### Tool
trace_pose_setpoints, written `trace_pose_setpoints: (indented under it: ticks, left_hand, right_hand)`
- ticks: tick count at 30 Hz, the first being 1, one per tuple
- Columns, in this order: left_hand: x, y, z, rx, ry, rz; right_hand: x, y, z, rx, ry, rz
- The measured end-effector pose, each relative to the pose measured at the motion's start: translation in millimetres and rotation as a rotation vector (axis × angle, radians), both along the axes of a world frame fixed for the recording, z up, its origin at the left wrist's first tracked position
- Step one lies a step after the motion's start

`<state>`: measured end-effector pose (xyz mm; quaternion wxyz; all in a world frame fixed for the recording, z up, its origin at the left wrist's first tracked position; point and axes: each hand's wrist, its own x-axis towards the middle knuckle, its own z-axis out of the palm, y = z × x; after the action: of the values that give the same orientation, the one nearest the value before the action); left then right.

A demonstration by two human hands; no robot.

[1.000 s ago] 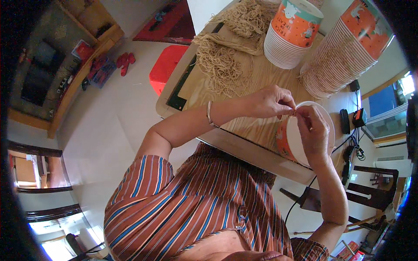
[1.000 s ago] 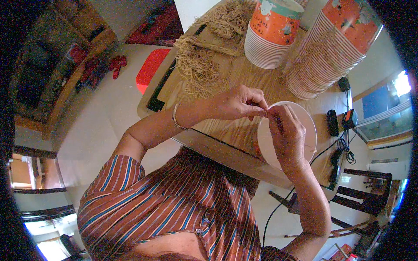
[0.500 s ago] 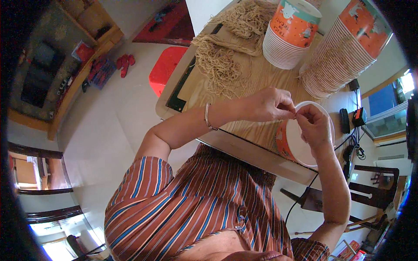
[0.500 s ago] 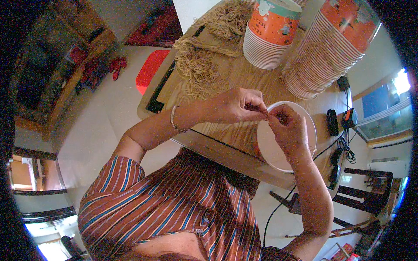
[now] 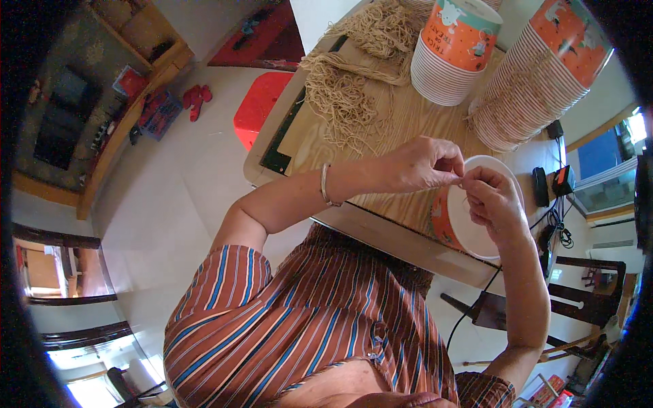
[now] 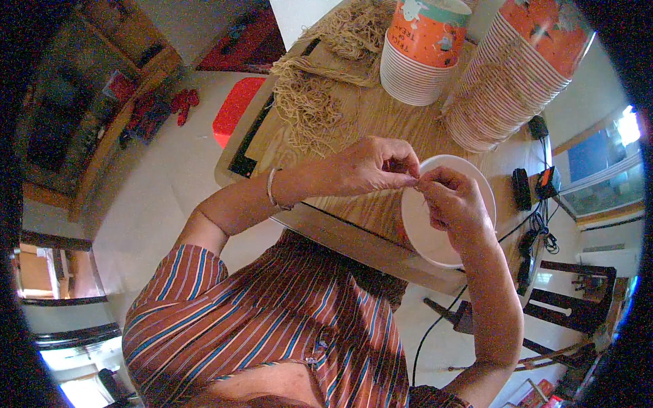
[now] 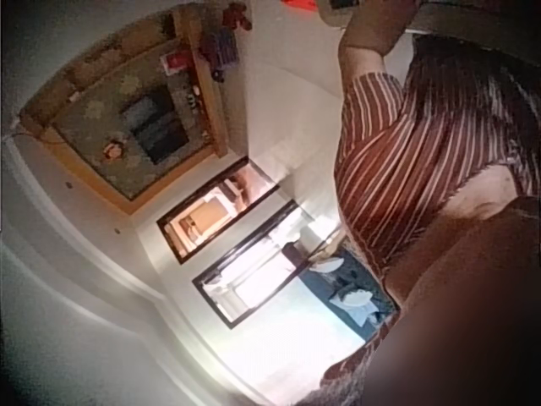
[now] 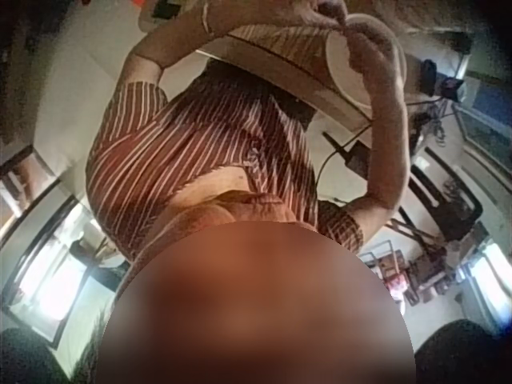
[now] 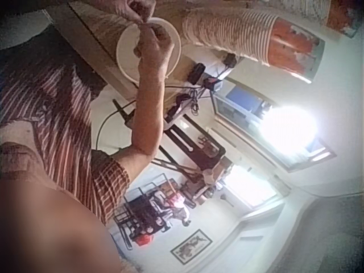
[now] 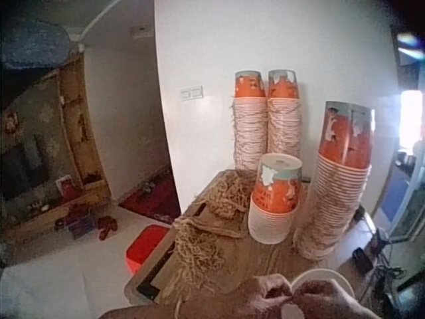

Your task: Threading and tying pieces of twine through holes in paper cups as part of a packaging process.

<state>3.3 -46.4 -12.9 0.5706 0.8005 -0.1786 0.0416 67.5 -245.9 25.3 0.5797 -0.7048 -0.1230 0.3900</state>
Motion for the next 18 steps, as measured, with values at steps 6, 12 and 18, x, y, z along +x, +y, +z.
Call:
trace_pose_setpoints:
  ticks: [6, 12, 18]
  left_hand:
    - [0.7, 0.5, -7.0, -0.007, -0.005, 0.024]
    - [5.6, 3.0, -16.6, -0.211, 0.199, -0.05]
    - [7.7, 3.1, -20.0, -0.414, 0.399, -0.098]
  right_hand:
    - [2.8, -0.4, -2.2, 0.034, 0.131, -0.013]
    - [4.8, 0.6, -4.1, 0.016, 0.03, 0.048]
    - [-0.3, 2.3, -14.7, 0.039, -0.328, 0.045]
